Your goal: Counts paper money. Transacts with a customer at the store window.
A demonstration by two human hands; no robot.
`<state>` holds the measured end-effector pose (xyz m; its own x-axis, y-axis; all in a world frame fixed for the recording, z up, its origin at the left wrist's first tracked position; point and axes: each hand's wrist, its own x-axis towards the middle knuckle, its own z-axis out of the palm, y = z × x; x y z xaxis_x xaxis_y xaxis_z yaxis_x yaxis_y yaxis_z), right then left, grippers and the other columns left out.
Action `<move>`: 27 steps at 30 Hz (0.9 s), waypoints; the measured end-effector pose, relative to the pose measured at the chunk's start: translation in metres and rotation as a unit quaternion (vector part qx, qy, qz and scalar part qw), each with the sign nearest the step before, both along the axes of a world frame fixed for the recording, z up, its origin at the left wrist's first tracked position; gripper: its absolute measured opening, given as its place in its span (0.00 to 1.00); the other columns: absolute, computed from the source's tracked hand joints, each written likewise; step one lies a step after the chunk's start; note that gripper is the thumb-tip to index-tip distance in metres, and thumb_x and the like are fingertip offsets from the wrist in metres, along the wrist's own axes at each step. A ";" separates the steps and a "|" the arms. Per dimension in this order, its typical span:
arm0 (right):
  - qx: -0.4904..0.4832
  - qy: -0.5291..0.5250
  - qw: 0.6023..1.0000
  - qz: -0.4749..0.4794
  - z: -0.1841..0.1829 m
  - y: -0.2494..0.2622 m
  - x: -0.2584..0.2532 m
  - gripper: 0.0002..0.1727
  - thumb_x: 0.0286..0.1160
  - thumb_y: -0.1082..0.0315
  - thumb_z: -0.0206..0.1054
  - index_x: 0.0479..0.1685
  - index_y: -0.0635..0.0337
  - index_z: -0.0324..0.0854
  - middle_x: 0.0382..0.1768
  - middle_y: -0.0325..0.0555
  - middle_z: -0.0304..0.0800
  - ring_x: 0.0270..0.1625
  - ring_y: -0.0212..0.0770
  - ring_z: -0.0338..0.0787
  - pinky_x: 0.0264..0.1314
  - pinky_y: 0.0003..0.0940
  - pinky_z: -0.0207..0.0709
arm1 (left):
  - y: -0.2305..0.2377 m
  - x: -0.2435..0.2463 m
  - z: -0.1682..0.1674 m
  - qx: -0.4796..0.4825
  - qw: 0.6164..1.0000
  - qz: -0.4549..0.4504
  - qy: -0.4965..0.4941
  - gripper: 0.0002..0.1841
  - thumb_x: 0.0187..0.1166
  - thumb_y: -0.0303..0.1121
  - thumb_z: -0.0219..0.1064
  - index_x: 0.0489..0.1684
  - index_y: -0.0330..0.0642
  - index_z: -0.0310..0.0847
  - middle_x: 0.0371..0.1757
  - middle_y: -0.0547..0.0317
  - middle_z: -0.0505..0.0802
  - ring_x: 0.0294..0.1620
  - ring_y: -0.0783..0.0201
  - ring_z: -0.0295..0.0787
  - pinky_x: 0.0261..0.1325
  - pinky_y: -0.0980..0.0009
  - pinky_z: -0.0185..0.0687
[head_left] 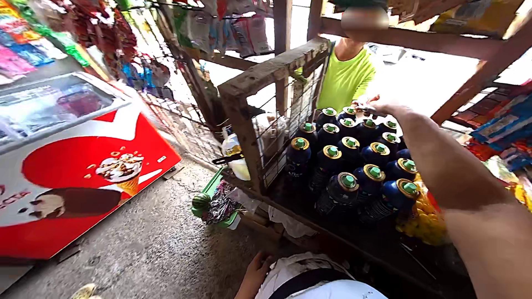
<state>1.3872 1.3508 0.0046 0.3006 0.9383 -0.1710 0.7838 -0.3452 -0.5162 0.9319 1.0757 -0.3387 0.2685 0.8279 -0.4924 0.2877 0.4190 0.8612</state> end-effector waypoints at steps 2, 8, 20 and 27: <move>0.031 0.018 0.999 0.003 -0.001 0.000 0.003 0.19 0.93 0.65 0.53 0.61 0.74 0.80 0.49 0.64 0.87 0.42 0.48 0.88 0.51 0.47 0.82 | 0.000 -0.002 -0.002 0.003 1.000 0.001 0.004 0.17 0.90 0.38 0.57 0.65 0.35 0.81 0.53 0.48 0.92 0.50 0.62 0.91 0.61 0.61 0.86; 0.106 -0.034 0.993 0.035 0.018 -0.033 -0.001 0.19 0.90 0.59 0.60 0.57 0.66 0.86 0.48 0.63 0.90 0.48 0.55 0.89 0.59 0.59 0.78 | -0.001 -0.004 -0.001 -0.001 1.000 -0.008 0.000 0.17 0.90 0.37 0.57 0.66 0.34 0.79 0.55 0.46 0.92 0.52 0.61 0.91 0.62 0.60 0.85; 0.238 -0.121 0.937 0.225 0.039 -0.133 -0.060 0.18 0.84 0.57 0.67 0.61 0.58 0.87 0.61 0.57 0.89 0.58 0.58 0.90 0.56 0.63 0.83 | 0.002 -0.013 -0.001 0.007 0.999 -0.041 0.002 0.16 0.90 0.36 0.57 0.64 0.35 0.81 0.50 0.49 0.91 0.46 0.64 0.89 0.56 0.62 0.84; 0.215 -0.060 0.916 0.334 0.022 -0.209 -0.114 0.55 0.73 0.52 0.71 0.96 0.45 0.35 0.62 0.37 0.89 0.32 0.30 0.85 0.31 0.32 0.82 | 0.008 -0.018 0.002 0.005 0.997 -0.074 0.006 0.16 0.89 0.37 0.58 0.64 0.36 0.81 0.51 0.50 0.91 0.46 0.65 0.88 0.58 0.63 0.83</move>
